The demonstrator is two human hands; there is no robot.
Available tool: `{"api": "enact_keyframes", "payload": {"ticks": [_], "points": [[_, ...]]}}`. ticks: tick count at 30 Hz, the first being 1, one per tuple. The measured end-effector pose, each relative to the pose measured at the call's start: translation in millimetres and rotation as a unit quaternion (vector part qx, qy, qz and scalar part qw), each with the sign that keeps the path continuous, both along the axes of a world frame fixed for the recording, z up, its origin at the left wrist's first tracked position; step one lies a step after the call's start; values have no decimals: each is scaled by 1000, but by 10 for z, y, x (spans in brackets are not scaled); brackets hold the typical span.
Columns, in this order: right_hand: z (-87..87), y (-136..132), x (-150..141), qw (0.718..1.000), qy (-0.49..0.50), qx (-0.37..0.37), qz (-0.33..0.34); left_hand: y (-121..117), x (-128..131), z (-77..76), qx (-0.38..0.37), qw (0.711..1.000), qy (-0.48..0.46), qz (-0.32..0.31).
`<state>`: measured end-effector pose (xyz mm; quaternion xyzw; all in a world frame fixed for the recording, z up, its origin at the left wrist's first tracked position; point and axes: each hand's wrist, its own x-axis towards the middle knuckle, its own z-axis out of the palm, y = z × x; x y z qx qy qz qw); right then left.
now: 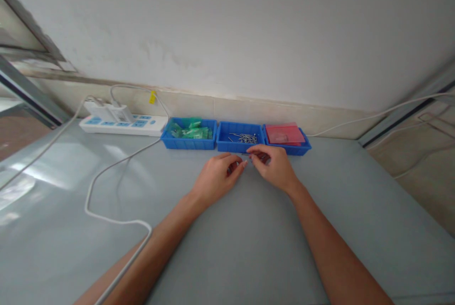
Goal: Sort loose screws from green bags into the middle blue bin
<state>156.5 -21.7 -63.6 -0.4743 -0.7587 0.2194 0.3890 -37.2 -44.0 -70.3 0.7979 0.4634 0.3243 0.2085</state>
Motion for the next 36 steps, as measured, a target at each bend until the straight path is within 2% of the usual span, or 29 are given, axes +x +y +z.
{"api": "enact_keyframes", "payload": {"ticks": [2, 4, 7, 10, 12, 15, 21, 26, 32, 36], "points": [[41, -22, 41, 988, -152, 37, -6, 10, -10, -7, -2, 1000, 5, 5], [105, -35, 95, 972, -230, 50, -5, 17, -19, -15, 3, 1000, 9, 7], [213, -52, 188, 968, -244, 53, -12, 17, -26, -21, 17, 1000, 18, 12], [269, -80, 269, 961, -264, 56, -58, 10, -28, -14, 19, 1000, 21, 14], [254, -100, 298, 954, -287, 44, -80, 10, -28, -10, 15, 1000, 22, 13], [182, -110, 297, 950, -304, 6, -65, 16, -29, -14, 11, 1000, 22, 14], [62, -49, 187, 964, -262, -40, -15, 30, -37, -37, 30, 998, 38, 28], [-4, -28, 26, 980, -192, -42, 10, 40, -61, -69, 49, 996, 69, 38], [-134, -17, -99, 992, -113, -30, 37, 69, -101, -143, 116, 983, 143, 18], [-169, -5, -96, 997, -72, -10, 36, 93, -116, -155, 113, 981, 154, 9]]}}
